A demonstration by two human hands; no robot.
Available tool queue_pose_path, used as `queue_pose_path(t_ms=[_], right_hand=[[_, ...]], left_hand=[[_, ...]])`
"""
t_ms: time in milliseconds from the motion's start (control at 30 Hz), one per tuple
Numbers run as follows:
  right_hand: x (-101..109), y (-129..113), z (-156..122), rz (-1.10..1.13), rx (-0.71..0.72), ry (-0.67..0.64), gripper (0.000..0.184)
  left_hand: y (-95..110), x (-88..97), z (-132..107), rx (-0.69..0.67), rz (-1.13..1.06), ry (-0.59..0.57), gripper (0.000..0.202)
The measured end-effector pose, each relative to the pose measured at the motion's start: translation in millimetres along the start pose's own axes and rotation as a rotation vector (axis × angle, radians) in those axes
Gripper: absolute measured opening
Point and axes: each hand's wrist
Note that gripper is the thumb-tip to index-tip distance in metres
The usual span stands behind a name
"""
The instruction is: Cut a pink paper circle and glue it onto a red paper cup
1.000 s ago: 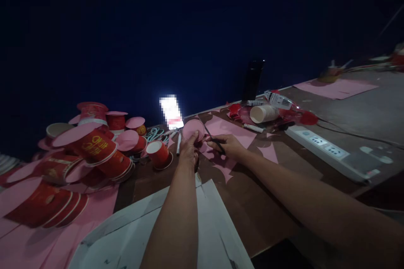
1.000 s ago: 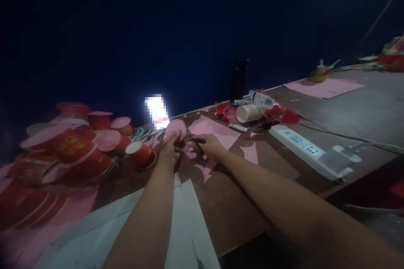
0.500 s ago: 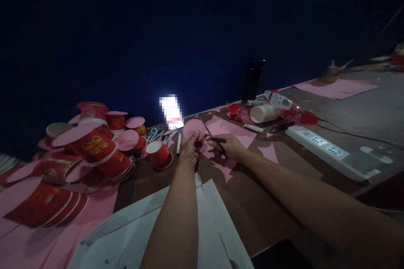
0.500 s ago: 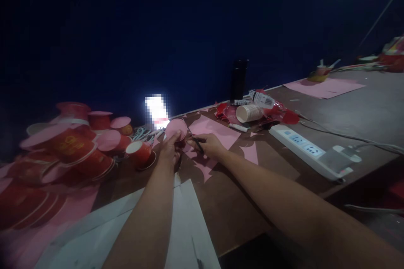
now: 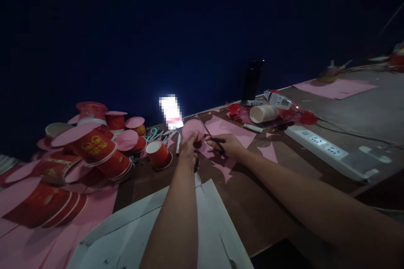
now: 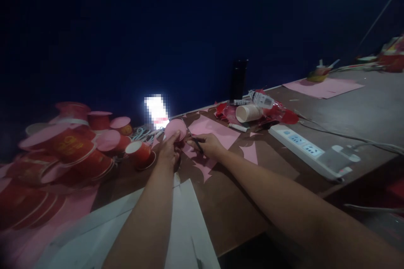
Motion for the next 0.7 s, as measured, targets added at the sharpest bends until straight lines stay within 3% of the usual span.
queue_pose_path(t_ms=[700], right_hand=[[1.3,2.1,-0.8,-0.029,0.02,0.009,0.049]], left_hand=[[4.0,-1.0,-2.8,-0.045,-0.014,0.03,0.028]])
Point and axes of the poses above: each hand's wrist, its own z-axis towards the middle knuckle, its own x-axis out of the back of the hand, y = z × x, and after that the axes turned 7 degrees about y, right-handed
